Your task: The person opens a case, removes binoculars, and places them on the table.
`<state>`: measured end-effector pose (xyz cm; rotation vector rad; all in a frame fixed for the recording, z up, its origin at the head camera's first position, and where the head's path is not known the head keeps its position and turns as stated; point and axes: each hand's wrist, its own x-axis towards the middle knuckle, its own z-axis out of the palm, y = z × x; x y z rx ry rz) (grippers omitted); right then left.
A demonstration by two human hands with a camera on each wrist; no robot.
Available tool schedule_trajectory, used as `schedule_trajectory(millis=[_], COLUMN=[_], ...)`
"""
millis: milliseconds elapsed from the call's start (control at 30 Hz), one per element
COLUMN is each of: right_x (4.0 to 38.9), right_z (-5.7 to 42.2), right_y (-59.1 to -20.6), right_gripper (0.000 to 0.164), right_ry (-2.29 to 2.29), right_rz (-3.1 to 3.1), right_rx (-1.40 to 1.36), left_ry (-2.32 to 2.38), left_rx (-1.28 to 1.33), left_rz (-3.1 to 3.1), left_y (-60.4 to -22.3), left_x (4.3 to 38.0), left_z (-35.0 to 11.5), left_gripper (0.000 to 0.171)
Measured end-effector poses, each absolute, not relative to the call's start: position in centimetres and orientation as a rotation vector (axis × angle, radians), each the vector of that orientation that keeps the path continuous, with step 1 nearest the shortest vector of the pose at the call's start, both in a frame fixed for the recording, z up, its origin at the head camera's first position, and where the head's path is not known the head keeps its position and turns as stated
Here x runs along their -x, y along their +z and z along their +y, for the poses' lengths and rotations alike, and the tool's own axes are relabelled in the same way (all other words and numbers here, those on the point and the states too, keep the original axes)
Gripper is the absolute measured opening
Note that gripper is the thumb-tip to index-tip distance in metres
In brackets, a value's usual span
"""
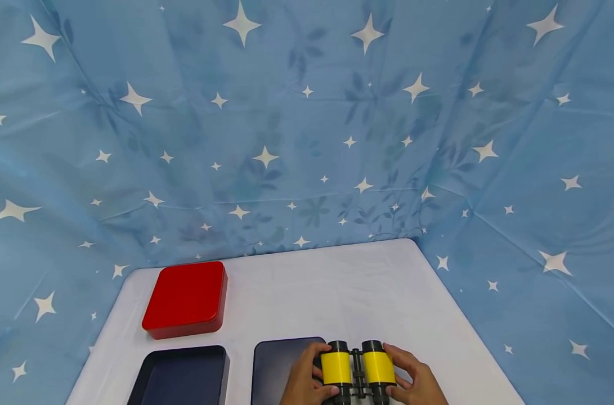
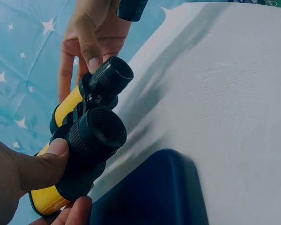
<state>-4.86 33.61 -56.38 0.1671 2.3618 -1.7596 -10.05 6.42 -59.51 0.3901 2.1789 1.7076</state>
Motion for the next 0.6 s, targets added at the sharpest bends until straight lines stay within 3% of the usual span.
schedule_trajectory(millis=[600], right_x=[4.6], right_z=[35.8], right_y=[-56.9], right_gripper=[0.083], right_ry=[-1.762], right_rz=[2.345], right_rx=[-0.182], left_ry=[1.663], left_rx=[-0.45], left_rz=[2.24], left_y=[-60.4], left_x=[10.7], left_z=[8.8], left_gripper=[0.071])
